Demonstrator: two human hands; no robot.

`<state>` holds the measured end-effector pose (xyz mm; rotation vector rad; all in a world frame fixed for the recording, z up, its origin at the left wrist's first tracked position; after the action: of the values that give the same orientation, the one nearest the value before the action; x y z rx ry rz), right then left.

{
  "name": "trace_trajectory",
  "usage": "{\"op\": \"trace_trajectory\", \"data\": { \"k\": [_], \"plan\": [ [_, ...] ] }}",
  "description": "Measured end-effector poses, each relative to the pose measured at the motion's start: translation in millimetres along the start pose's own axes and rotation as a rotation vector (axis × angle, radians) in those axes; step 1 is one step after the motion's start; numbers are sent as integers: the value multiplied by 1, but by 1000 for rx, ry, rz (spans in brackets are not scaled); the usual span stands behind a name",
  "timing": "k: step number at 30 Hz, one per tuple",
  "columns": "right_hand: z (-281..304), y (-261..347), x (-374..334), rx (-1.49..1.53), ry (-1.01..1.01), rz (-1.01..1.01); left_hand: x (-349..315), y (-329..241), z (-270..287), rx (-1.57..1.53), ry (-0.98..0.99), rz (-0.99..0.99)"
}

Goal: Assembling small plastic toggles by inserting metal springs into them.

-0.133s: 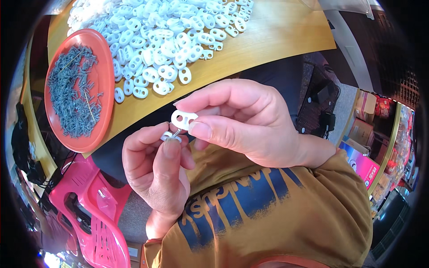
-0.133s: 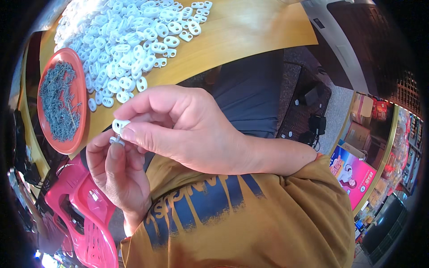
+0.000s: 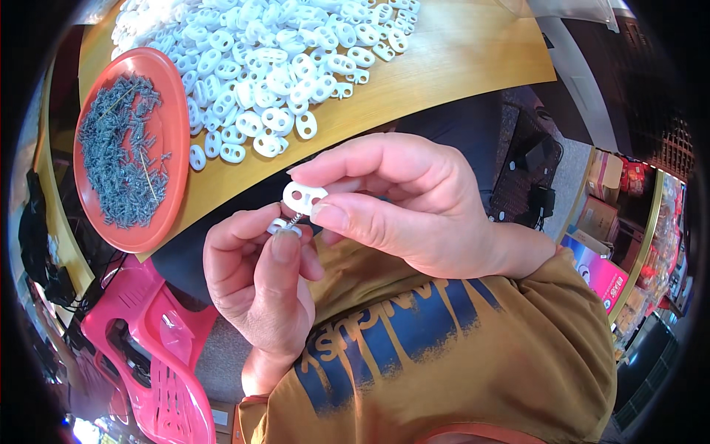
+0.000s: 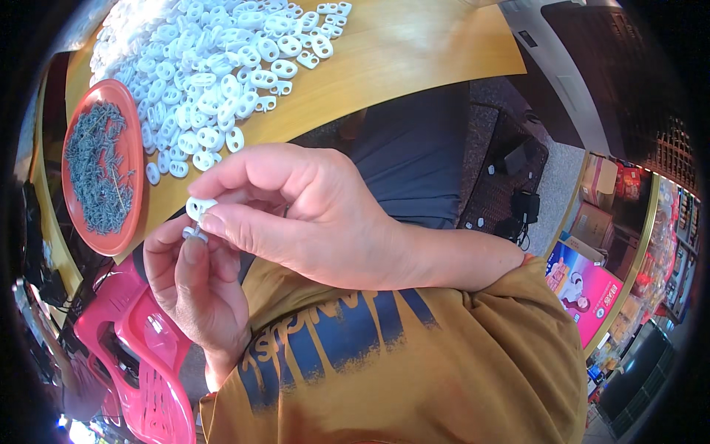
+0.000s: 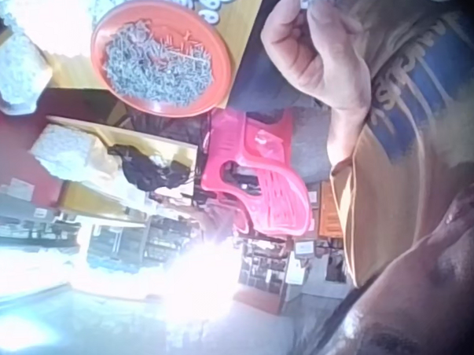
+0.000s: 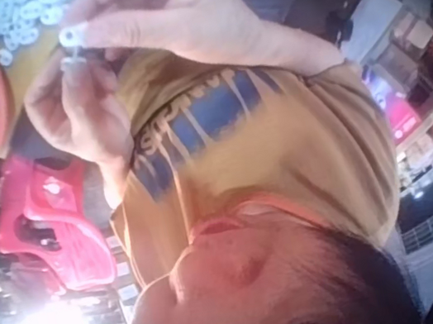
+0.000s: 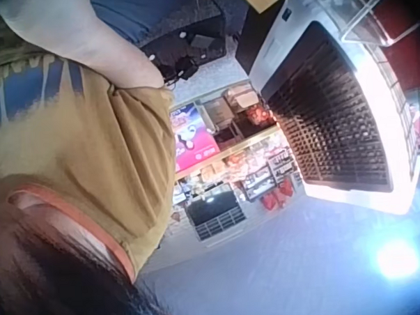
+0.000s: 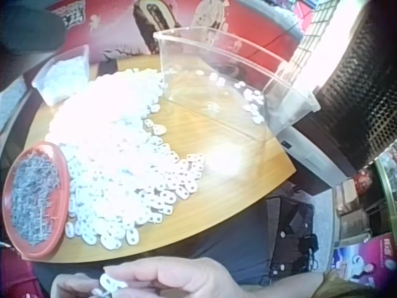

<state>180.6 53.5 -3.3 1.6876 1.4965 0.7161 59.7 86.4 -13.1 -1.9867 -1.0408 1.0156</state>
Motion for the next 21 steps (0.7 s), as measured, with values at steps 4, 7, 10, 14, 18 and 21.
{"op": "trace_trajectory", "data": {
  "k": [4, 7, 10, 14, 18, 21],
  "plan": [
    [0, 5, 0, -129, 38, 88, 0, -1, -2, 1, 24, 0],
    [-1, 10, 0, -224, 63, 138, 0, 0, -1, 7, -3, 8],
    [-8, 24, 1, -525, 149, 261, 0, 0, -2, 7, -3, 22],
    [-7, 24, 1, -543, 127, 279, -1, 1, -4, 18, -9, 40],
    [-7, 20, 1, -487, 127, 263, -1, 2, -5, 10, 18, 34],
    [-6, 15, 1, -372, 124, 241, -1, 1, -9, 3, 45, 26]
  ]
}}
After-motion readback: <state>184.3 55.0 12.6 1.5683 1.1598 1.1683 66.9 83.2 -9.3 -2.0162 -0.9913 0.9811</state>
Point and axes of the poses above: each hand's wrist, its own x-axis towards the middle knuckle, its own z-axis out of the back of the hand, y = z × x, the point moved 9 cm from there along x, towards the middle knuckle, and after that the axes turned 10 degrees about z, right-handed, at the moved point
